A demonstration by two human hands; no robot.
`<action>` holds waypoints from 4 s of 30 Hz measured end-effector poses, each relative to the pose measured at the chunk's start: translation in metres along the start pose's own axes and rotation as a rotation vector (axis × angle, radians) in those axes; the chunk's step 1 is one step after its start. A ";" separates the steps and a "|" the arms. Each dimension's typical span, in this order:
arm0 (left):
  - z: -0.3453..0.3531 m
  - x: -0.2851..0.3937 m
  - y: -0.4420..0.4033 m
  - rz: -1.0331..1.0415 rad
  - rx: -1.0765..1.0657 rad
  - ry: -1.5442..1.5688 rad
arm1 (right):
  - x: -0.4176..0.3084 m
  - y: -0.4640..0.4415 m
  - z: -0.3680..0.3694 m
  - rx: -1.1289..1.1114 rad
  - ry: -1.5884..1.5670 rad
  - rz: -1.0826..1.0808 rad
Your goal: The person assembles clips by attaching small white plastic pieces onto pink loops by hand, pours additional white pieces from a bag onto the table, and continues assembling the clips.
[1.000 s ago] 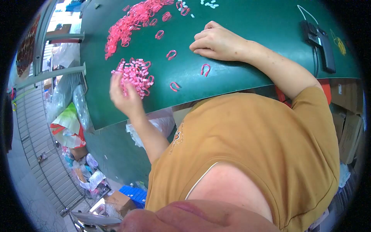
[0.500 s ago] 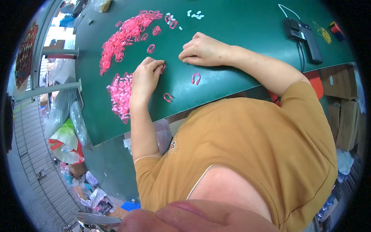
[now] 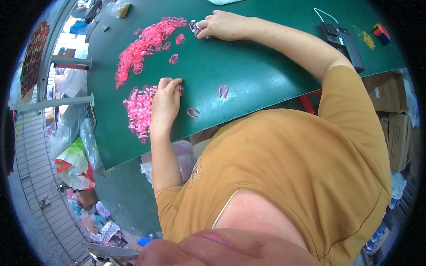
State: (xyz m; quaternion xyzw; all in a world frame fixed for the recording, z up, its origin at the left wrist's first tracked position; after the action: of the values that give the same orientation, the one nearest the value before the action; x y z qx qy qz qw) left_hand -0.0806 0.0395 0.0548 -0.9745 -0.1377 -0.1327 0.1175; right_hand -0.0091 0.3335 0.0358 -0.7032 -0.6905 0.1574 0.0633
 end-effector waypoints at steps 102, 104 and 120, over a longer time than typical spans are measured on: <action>0.041 -0.030 0.005 -0.435 0.455 0.860 | -0.119 0.007 0.034 -0.013 -0.699 0.188; 0.041 -0.031 0.005 -0.439 0.449 0.836 | -0.121 0.007 0.035 -0.009 -0.667 0.192; 0.043 -0.035 0.002 -0.430 0.383 0.744 | -0.129 0.004 0.043 -0.018 -0.507 0.207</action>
State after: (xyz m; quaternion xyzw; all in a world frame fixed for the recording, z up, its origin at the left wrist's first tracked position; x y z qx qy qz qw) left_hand -0.1027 0.0408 0.0039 -0.7709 -0.3069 -0.4666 0.3063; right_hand -0.0184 0.2004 0.0117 -0.7088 -0.6099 0.3281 -0.1341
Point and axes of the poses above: each hand's wrist, its own y-axis away from the middle knuckle, its own z-axis out of the palm, x = y × z, the point moved 4 cm from there along -y, towards the middle knuckle, and after that the axes turned 11 degrees about z, right-handed, at the moved point
